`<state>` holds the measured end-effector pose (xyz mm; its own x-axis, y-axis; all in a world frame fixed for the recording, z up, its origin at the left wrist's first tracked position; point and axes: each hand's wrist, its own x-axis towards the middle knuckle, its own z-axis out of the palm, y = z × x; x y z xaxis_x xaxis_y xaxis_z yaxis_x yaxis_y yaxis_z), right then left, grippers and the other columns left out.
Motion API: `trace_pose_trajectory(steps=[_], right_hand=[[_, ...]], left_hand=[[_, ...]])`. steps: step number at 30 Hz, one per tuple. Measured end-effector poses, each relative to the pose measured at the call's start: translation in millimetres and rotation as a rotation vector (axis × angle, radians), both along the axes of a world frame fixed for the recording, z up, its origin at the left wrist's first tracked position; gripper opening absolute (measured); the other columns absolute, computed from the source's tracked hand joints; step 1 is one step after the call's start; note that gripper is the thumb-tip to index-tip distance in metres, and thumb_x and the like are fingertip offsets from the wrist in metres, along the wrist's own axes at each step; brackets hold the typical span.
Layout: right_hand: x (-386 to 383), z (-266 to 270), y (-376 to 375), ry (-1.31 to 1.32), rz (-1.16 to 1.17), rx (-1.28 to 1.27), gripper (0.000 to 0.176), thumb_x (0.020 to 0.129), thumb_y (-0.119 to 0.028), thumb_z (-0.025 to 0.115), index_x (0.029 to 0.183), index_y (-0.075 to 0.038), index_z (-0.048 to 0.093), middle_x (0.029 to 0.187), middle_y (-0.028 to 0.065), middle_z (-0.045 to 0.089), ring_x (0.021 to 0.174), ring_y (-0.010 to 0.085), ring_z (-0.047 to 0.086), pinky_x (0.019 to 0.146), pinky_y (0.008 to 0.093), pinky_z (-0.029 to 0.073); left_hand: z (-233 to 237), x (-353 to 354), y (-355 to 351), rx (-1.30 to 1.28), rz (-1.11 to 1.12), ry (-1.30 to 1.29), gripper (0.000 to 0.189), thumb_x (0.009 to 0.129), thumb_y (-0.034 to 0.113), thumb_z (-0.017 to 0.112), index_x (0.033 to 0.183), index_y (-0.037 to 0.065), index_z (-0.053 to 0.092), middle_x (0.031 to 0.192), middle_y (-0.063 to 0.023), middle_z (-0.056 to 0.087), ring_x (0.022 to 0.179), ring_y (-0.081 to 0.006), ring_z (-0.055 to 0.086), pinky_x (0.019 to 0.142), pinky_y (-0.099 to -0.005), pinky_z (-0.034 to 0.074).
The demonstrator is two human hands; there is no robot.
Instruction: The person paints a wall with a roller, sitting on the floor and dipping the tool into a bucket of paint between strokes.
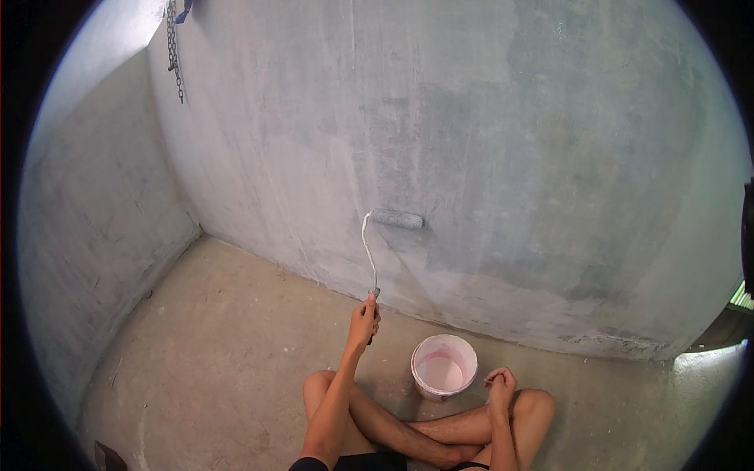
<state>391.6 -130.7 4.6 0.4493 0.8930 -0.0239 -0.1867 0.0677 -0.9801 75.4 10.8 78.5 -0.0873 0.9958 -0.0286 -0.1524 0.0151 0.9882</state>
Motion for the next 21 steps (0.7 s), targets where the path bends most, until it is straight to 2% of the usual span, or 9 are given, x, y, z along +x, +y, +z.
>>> trace_pose_trajectory(steps=[1, 2, 4, 7, 9, 13, 16, 18, 21], right_hand=[[5, -6, 2, 0.043, -0.042, 0.055, 0.022, 0.086, 0.001, 0.036, 0.069, -0.009, 0.046, 0.059, 0.0008, 0.047, 0.05, 0.0092, 0.044, 0.046, 0.0223, 0.035], [4, 0, 1, 0.044, -0.042, 0.056, 0.022, 0.086, 0.001, 0.036, 0.069, -0.009, 0.046, 0.059, 0.0008, 0.047, 0.05, 0.0092, 0.044, 0.046, 0.0223, 0.035], [3, 14, -2, 0.297, -0.057, 0.037, 0.023, 0.083, 0.003, 0.033, 0.065, -0.012, 0.036, 0.054, -0.002, 0.034, 0.045, 0.007, 0.031, 0.04, 0.0217, 0.024], [0, 19, -2, 0.316, -0.094, 0.061, 0.023, 0.08, 0.003, 0.03, 0.062, -0.013, 0.032, 0.052, -0.0026, 0.029, 0.043, 0.0063, 0.024, 0.037, 0.022, 0.018], [1, 14, -4, 0.307, -0.087, 0.078, 0.023, 0.078, 0.003, 0.029, 0.062, -0.012, 0.032, 0.052, -0.0024, 0.029, 0.043, 0.0065, 0.023, 0.037, 0.0225, 0.017], [9, 4, -5, 0.318, -0.061, 0.136, 0.021, 0.076, 0.002, 0.028, 0.061, -0.012, 0.031, 0.05, -0.0016, 0.029, 0.042, 0.007, 0.021, 0.036, 0.0228, 0.016], [9, 2, -5, 0.234, -0.063, 0.123, 0.021, 0.076, 0.003, 0.028, 0.06, -0.011, 0.032, 0.051, -0.0007, 0.029, 0.041, 0.0074, 0.021, 0.036, 0.0231, 0.017], [7, 4, -4, 0.289, -0.021, 0.07, 0.021, 0.076, 0.003, 0.028, 0.062, -0.011, 0.034, 0.051, -0.0008, 0.03, 0.042, 0.0073, 0.023, 0.037, 0.0229, 0.018], [0, 15, -3, 0.309, 0.032, -0.039, 0.02, 0.079, 0.003, 0.03, 0.066, -0.01, 0.038, 0.053, -0.0011, 0.033, 0.043, 0.0072, 0.027, 0.039, 0.0224, 0.022]], left_hand=[[-1, -1, -1, 0.0, 0.0, 0.0, 0.049, 0.092, 0.056, 0.044, 0.071, 0.012, 0.043, 0.052, 0.0044, 0.035, 0.041, -0.0053, 0.034, 0.038, -0.0204, 0.029], [-7, -1, -2, -0.013, 0.004, -0.006, 0.049, 0.092, 0.055, 0.044, 0.07, 0.012, 0.044, 0.052, 0.0046, 0.036, 0.04, -0.005, 0.033, 0.037, -0.0208, 0.027], [-21, -1, -8, -0.024, 0.005, -0.011, 0.049, 0.092, 0.054, 0.045, 0.069, 0.011, 0.044, 0.051, 0.0048, 0.036, 0.039, -0.0048, 0.032, 0.037, -0.0213, 0.026], [-32, 3, -20, -0.113, 0.014, 0.023, 0.049, 0.092, 0.055, 0.045, 0.068, 0.011, 0.044, 0.051, 0.0049, 0.035, 0.039, -0.0049, 0.031, 0.037, -0.0216, 0.026], [-39, 9, -27, -0.124, 0.007, -0.052, 0.05, 0.092, 0.055, 0.045, 0.067, 0.012, 0.043, 0.051, 0.0051, 0.035, 0.039, -0.005, 0.03, 0.037, -0.0219, 0.026], [-34, 6, -19, -0.107, 0.011, -0.029, 0.05, 0.092, 0.055, 0.045, 0.067, 0.011, 0.043, 0.051, 0.0052, 0.035, 0.039, -0.0049, 0.031, 0.037, -0.0219, 0.026], [2, 4, -12, -0.075, 0.031, -0.01, 0.05, 0.092, 0.055, 0.046, 0.067, 0.012, 0.043, 0.05, 0.0054, 0.035, 0.039, -0.0045, 0.031, 0.036, -0.0214, 0.025], [35, 6, -1, 0.004, 0.064, -0.023, 0.05, 0.091, 0.056, 0.046, 0.067, 0.012, 0.044, 0.05, 0.0058, 0.035, 0.039, -0.0041, 0.03, 0.036, -0.021, 0.024], [85, -1, 20, 0.066, 0.053, 0.0, 0.053, 0.088, 0.061, 0.047, 0.07, 0.012, 0.044, 0.051, 0.0043, 0.036, 0.039, -0.005, 0.035, 0.037, -0.0207, 0.029]])
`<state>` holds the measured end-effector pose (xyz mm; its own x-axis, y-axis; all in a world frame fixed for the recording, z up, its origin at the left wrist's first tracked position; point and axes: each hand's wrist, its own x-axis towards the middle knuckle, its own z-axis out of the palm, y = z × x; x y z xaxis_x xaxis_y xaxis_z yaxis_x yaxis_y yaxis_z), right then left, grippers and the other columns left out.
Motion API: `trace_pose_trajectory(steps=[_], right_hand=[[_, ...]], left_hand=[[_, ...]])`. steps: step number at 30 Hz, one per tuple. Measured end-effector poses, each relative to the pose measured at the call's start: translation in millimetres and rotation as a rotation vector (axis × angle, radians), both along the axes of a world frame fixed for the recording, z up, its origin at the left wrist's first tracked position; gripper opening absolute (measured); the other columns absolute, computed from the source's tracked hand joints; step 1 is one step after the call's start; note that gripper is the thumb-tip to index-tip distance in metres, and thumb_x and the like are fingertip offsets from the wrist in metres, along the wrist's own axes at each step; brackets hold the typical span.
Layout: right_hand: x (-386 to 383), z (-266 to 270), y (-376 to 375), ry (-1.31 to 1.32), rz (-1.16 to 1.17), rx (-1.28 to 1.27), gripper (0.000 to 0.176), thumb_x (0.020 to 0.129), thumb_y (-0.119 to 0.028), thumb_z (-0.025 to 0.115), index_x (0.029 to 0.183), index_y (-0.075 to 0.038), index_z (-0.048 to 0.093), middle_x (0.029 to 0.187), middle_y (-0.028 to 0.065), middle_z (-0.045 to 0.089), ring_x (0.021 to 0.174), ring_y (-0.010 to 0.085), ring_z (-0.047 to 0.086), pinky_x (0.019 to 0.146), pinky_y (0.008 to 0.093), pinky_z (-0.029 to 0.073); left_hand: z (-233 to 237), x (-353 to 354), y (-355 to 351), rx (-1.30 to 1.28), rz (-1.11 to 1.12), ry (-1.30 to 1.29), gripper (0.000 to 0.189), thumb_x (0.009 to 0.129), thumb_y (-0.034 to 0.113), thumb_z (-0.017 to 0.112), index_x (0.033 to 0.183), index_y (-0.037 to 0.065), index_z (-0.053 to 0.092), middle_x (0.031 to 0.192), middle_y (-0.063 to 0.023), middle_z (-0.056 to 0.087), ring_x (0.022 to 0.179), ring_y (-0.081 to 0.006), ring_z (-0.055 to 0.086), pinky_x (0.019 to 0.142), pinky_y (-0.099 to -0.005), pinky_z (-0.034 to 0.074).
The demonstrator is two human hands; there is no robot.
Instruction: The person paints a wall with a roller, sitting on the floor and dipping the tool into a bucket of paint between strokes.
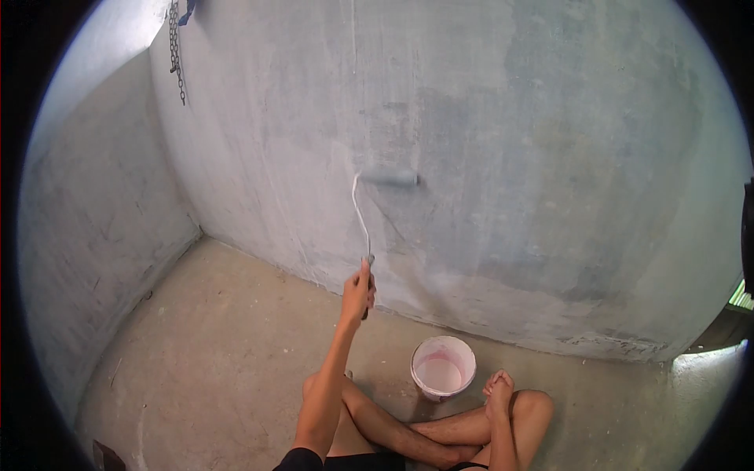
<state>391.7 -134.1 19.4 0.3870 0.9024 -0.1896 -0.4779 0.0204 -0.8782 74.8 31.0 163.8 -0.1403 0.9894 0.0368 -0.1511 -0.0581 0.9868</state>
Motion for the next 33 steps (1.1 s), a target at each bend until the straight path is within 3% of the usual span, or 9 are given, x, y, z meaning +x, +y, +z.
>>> trace_pose_trajectory(steps=[2, 6, 13, 16, 22, 29, 33], right_hand=[[-2, 3, 0, -0.034, 0.021, -0.054, 0.019, 0.081, 0.003, 0.031, 0.069, -0.01, 0.041, 0.055, -0.0013, 0.035, 0.045, 0.0072, 0.03, 0.04, 0.022, 0.024], [-3, 0, 0, -0.066, 0.1, -0.048, 0.017, 0.086, 0.001, 0.034, 0.077, -0.009, 0.045, 0.06, -0.0009, 0.04, 0.051, 0.0081, 0.038, 0.045, 0.0219, 0.03], [-1, -2, -1, -0.116, 0.131, -0.07, 0.016, 0.087, -0.001, 0.035, 0.079, -0.007, 0.047, 0.063, 0.0003, 0.044, 0.054, 0.0093, 0.041, 0.048, 0.0228, 0.033], [-2, -3, -1, -0.114, 0.128, -0.066, 0.018, 0.089, -0.001, 0.034, 0.079, -0.005, 0.049, 0.062, 0.0007, 0.045, 0.054, 0.0087, 0.041, 0.046, 0.0221, 0.032], [-2, -5, -1, -0.113, 0.167, -0.053, 0.016, 0.087, -0.001, 0.035, 0.079, -0.006, 0.048, 0.063, 0.001, 0.045, 0.054, 0.0093, 0.042, 0.046, 0.0229, 0.033], [-4, -5, 1, -0.146, 0.174, -0.076, 0.016, 0.087, -0.002, 0.035, 0.079, -0.006, 0.048, 0.063, 0.0009, 0.045, 0.055, 0.0093, 0.042, 0.046, 0.0228, 0.033], [-4, -6, 1, -0.134, 0.169, -0.066, 0.016, 0.086, -0.001, 0.035, 0.079, -0.006, 0.049, 0.063, 0.0009, 0.045, 0.055, 0.0094, 0.042, 0.047, 0.0229, 0.033]], left_hand=[[30, -4, 7, 0.062, -0.011, 0.015, 0.052, 0.089, 0.061, 0.046, 0.07, 0.012, 0.045, 0.05, 0.0047, 0.035, 0.039, -0.0049, 0.035, 0.036, -0.0205, 0.028], [32, -14, 17, 0.109, -0.022, 0.056, 0.052, 0.09, 0.059, 0.045, 0.069, 0.011, 0.044, 0.049, 0.0055, 0.034, 0.038, -0.0045, 0.034, 0.036, -0.0205, 0.027], [-72, -18, -9, 0.015, 0.126, 0.221, 0.056, 0.091, 0.057, 0.045, 0.061, 0.009, 0.043, 0.05, 0.0042, 0.036, 0.042, -0.0053, 0.033, 0.039, -0.0228, 0.026], [-91, -24, -23, -0.046, 0.128, 0.259, 0.057, 0.091, 0.057, 0.045, 0.06, 0.008, 0.044, 0.051, 0.0037, 0.037, 0.044, -0.0058, 0.034, 0.041, -0.0235, 0.027], [-58, -33, -14, -0.002, 0.153, 0.331, 0.057, 0.091, 0.055, 0.047, 0.061, 0.007, 0.045, 0.053, 0.0033, 0.039, 0.046, -0.0057, 0.035, 0.043, -0.0236, 0.027], [36, -21, 8, 0.2, 0.156, 0.36, 0.055, 0.092, 0.053, 0.048, 0.063, 0.007, 0.044, 0.055, 0.0041, 0.037, 0.05, -0.0051, 0.032, 0.045, -0.0228, 0.026], [48, -4, 12, 0.206, 0.139, 0.303, 0.055, 0.092, 0.052, 0.047, 0.062, 0.007, 0.043, 0.055, 0.004, 0.036, 0.049, -0.0049, 0.032, 0.044, -0.0231, 0.026]])
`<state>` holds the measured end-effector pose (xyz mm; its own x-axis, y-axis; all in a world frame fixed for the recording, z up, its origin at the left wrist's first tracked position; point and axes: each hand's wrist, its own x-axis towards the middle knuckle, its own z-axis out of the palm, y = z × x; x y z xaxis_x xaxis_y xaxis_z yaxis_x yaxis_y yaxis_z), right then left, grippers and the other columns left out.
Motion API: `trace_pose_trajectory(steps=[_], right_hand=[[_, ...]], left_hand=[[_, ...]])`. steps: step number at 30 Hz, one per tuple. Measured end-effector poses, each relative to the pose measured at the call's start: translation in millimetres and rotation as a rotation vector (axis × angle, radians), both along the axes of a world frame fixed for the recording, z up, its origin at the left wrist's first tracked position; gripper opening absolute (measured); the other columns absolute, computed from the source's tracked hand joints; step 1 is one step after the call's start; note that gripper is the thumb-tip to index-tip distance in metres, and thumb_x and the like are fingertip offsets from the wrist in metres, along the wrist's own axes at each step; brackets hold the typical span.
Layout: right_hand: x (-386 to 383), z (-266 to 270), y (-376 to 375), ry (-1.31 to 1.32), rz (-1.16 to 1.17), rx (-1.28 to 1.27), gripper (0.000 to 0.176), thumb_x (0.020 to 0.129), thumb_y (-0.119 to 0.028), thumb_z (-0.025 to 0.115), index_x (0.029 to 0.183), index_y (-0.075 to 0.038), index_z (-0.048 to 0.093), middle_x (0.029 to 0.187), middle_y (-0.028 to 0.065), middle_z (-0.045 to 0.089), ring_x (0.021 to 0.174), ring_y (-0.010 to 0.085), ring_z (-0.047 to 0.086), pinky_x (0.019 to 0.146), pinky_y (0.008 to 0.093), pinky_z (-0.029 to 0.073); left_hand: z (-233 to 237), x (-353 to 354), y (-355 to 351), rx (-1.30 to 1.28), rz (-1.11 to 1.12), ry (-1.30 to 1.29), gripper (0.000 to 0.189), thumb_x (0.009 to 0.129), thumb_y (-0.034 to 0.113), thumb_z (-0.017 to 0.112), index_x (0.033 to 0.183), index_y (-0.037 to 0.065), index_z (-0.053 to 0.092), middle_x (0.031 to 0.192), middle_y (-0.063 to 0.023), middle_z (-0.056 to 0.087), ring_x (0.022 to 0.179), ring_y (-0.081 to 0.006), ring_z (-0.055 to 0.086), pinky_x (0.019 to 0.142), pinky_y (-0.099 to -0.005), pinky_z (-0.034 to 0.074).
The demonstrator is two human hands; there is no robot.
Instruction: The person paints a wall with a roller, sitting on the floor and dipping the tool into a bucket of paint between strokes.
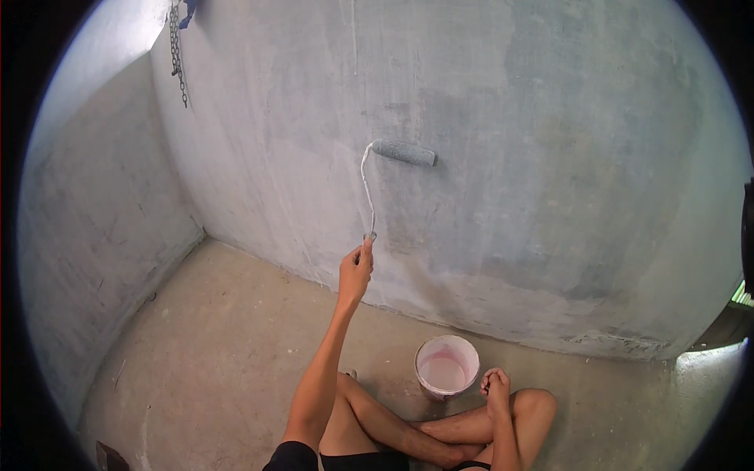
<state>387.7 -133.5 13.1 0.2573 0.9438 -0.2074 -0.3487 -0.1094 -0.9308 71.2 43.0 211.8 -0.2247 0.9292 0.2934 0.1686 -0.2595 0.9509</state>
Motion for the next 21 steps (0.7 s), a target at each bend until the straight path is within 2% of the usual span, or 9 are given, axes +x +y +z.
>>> trace_pose_trajectory(steps=[8, 11, 13, 15, 21], right_hand=[[1, 0, -1, 0.008, 0.007, 0.005, 0.016, 0.086, -0.001, 0.036, 0.079, -0.006, 0.049, 0.063, 0.0011, 0.045, 0.055, 0.0097, 0.043, 0.047, 0.023, 0.033], [0, -1, 0, -0.001, 0.002, 0.023, 0.019, 0.089, -0.002, 0.034, 0.078, -0.004, 0.049, 0.062, 0.0014, 0.046, 0.052, 0.0087, 0.042, 0.045, 0.0217, 0.033], [-1, 4, -1, 0.028, 0.004, 0.012, 0.019, 0.089, -0.002, 0.035, 0.078, -0.004, 0.049, 0.062, 0.0015, 0.046, 0.053, 0.0087, 0.042, 0.045, 0.0217, 0.033], [0, 4, -2, 0.031, 0.006, 0.006, 0.018, 0.089, -0.002, 0.035, 0.078, -0.004, 0.049, 0.062, 0.0015, 0.046, 0.053, 0.0087, 0.043, 0.045, 0.0217, 0.033], [1, 0, -1, 0.03, 0.012, 0.013, 0.017, 0.088, -0.002, 0.035, 0.079, -0.005, 0.049, 0.062, 0.0011, 0.046, 0.054, 0.0089, 0.043, 0.046, 0.0221, 0.033]], left_hand=[[-92, 32, -17, -0.08, 0.016, -0.13, 0.055, 0.093, 0.054, 0.044, 0.062, 0.008, 0.043, 0.053, 0.0039, 0.036, 0.046, -0.0058, 0.034, 0.042, -0.0238, 0.028], [-99, 39, -28, -0.124, 0.02, -0.173, 0.055, 0.093, 0.054, 0.044, 0.062, 0.008, 0.043, 0.053, 0.0039, 0.036, 0.046, -0.0057, 0.034, 0.042, -0.0238, 0.028], [-94, 43, -28, -0.15, 0.015, -0.205, 0.056, 0.093, 0.054, 0.044, 0.062, 0.008, 0.043, 0.053, 0.0039, 0.036, 0.046, -0.0057, 0.033, 0.042, -0.0237, 0.028], [-73, 44, -16, -0.046, 0.035, -0.221, 0.055, 0.091, 0.057, 0.044, 0.062, 0.011, 0.043, 0.049, 0.0052, 0.035, 0.039, -0.0047, 0.032, 0.036, -0.0219, 0.024], [28, 38, 12, -0.001, -0.049, -0.24, 0.054, 0.09, 0.059, 0.045, 0.065, 0.011, 0.043, 0.049, 0.0054, 0.034, 0.039, -0.0044, 0.032, 0.036, -0.0207, 0.025]])
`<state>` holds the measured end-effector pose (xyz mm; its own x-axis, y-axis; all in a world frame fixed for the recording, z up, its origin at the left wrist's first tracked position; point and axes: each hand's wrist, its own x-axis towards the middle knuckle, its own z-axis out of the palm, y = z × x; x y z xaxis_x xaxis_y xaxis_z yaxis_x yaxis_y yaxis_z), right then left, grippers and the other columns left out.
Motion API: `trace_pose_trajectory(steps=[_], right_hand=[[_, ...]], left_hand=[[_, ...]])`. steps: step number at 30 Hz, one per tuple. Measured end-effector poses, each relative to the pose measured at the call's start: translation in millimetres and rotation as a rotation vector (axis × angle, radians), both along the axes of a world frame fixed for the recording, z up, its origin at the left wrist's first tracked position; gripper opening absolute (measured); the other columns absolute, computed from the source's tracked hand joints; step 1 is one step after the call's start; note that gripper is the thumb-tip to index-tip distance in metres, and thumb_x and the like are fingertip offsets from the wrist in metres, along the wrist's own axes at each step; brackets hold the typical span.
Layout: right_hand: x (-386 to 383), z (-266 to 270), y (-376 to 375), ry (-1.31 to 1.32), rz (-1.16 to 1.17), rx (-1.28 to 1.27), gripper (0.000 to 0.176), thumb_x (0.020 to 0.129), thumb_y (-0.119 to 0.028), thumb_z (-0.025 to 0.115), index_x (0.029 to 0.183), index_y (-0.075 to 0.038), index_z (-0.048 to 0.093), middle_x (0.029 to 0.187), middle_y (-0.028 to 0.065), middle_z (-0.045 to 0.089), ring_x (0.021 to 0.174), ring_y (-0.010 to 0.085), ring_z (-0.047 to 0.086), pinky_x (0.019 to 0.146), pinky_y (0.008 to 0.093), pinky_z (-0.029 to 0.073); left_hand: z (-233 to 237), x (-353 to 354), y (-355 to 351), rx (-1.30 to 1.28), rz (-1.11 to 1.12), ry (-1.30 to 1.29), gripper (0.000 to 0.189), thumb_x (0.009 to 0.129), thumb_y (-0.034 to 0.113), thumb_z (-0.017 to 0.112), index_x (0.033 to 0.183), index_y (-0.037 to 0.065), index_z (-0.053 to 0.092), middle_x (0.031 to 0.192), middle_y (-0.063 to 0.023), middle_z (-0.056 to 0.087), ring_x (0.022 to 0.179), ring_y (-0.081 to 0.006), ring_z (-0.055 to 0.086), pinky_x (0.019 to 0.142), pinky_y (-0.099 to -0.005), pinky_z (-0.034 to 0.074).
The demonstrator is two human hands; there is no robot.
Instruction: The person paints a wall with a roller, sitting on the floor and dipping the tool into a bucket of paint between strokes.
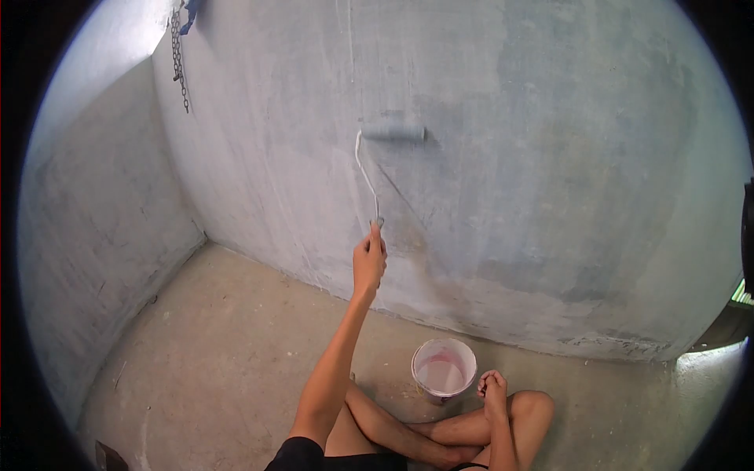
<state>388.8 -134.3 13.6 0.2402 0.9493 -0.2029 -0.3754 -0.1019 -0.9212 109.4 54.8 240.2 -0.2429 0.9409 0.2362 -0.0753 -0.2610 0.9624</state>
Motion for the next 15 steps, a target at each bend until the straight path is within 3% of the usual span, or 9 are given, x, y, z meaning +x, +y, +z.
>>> trace_pose_trajectory(steps=[3, 5, 12, 15], right_hand=[[0, 2, 0, -0.009, 0.008, -0.002, 0.015, 0.087, -0.002, 0.036, 0.079, -0.006, 0.048, 0.063, 0.0008, 0.046, 0.055, 0.0092, 0.043, 0.047, 0.0224, 0.034], [-2, 3, -1, -0.011, 0.005, -0.005, 0.015, 0.087, -0.002, 0.036, 0.079, -0.006, 0.048, 0.063, 0.0009, 0.046, 0.055, 0.0093, 0.043, 0.047, 0.0224, 0.034], [-1, 2, 0, -0.007, -0.003, 0.0, 0.019, 0.09, -0.002, 0.035, 0.078, -0.004, 0.05, 0.062, 0.0017, 0.046, 0.053, 0.0089, 0.042, 0.045, 0.022, 0.033], [0, 2, -1, -0.015, 0.013, 0.005, 0.018, 0.089, -0.002, 0.035, 0.078, -0.005, 0.049, 0.062, 0.0016, 0.046, 0.054, 0.0092, 0.043, 0.045, 0.0222, 0.033]], left_hand=[[28, 0, 2, 0.042, -0.043, -0.03, 0.054, 0.089, 0.06, 0.046, 0.067, 0.011, 0.043, 0.05, 0.0053, 0.034, 0.038, -0.0043, 0.032, 0.036, -0.0205, 0.026], [21, 4, 2, 0.031, -0.03, -0.031, 0.054, 0.089, 0.06, 0.045, 0.067, 0.011, 0.043, 0.05, 0.0053, 0.034, 0.038, -0.0044, 0.032, 0.036, -0.0205, 0.026], [-66, 15, -14, -0.046, 0.015, -0.034, 0.055, 0.09, 0.06, 0.045, 0.064, 0.011, 0.042, 0.048, 0.0056, 0.033, 0.037, -0.0046, 0.031, 0.035, -0.0213, 0.025], [-77, 13, -18, -0.018, 0.025, -0.026, 0.055, 0.09, 0.059, 0.045, 0.063, 0.011, 0.042, 0.048, 0.0056, 0.033, 0.036, -0.0049, 0.03, 0.034, -0.0215, 0.024]])
